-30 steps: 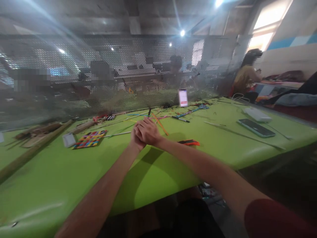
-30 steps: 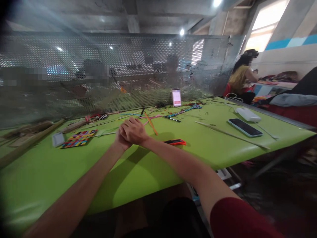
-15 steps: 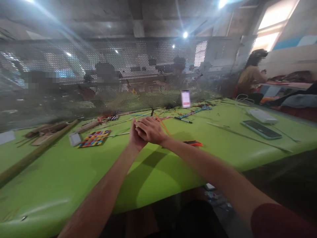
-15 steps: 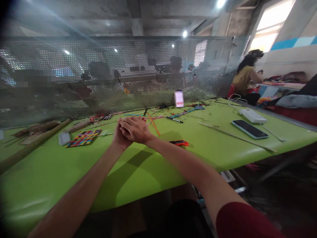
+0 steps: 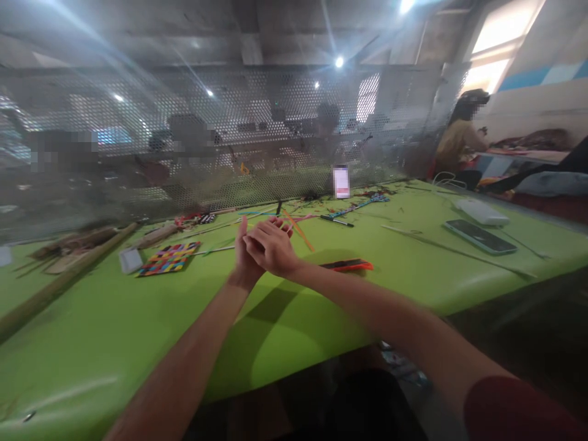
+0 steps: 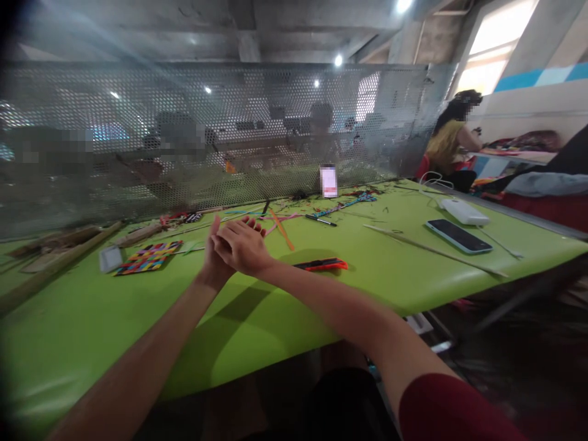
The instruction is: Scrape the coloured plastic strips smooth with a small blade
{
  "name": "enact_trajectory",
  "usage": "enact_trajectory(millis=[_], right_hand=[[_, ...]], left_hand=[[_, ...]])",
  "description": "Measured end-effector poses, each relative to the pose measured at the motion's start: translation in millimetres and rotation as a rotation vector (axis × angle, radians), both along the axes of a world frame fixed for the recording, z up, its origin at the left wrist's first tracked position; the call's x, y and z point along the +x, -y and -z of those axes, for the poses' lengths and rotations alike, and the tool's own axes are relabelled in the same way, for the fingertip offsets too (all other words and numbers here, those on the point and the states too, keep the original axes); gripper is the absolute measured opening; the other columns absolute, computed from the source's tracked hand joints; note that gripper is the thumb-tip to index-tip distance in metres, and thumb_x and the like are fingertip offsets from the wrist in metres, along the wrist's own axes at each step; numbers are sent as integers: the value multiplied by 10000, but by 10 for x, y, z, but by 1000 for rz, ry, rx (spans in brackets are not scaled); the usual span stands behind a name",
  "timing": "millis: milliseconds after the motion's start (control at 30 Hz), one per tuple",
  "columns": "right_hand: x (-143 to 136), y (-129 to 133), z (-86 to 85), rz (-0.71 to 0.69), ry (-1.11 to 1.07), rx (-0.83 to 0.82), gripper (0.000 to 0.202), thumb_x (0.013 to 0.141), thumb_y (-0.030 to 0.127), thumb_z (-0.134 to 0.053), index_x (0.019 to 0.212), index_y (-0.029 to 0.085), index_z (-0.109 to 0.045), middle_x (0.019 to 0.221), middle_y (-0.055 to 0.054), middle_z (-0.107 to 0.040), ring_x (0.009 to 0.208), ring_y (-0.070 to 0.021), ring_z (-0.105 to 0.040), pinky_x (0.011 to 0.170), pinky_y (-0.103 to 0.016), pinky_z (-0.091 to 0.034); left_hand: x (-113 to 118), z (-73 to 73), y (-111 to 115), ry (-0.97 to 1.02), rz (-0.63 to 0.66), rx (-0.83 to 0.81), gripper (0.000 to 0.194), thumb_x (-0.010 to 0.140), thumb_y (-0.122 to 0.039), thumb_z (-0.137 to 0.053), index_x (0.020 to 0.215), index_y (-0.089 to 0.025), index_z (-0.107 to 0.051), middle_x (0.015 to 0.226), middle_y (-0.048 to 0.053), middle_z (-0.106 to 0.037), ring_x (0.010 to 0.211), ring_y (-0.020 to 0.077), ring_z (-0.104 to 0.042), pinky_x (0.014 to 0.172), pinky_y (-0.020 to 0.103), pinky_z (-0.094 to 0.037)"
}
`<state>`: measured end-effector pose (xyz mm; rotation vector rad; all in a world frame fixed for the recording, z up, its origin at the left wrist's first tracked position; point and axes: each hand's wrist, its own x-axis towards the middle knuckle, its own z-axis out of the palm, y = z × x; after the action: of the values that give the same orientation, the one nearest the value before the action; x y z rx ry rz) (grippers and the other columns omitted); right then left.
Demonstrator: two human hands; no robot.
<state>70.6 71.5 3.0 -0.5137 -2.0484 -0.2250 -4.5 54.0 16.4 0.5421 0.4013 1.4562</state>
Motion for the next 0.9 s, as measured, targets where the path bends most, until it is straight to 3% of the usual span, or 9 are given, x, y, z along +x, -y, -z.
enact_trajectory(millis=[233,600,900], right_hand=[[1,-17,42,64,99,8,247,998,290,-506,800,183,-609,881,-72,-634,905,-196,-558,915,-328,-435],[-71,5,148,151,94,-3,338,1044,202,-376,867,144,-658,921,-120,-652,905,-219,-552,887,-359,-466],[-86,16,187,182,106,-58,254,1012,165,-438,900,152,-665,953,-115,-652,957,-222,-586,914,-346,-463]], left_hand=[[46,-69,88,9,13,8,559,1008,-595,-378,964,-167,-735,908,108,-767,981,270,-733,961,447,-577],[87,-36,33,-7,2,-95,406,1015,-459,-454,990,-170,-738,915,95,-768,976,258,-739,983,457,-577],[27,96,32,-80,4,6,402,1052,-301,-386,859,-162,-710,802,49,-732,844,195,-726,1003,396,-563]])
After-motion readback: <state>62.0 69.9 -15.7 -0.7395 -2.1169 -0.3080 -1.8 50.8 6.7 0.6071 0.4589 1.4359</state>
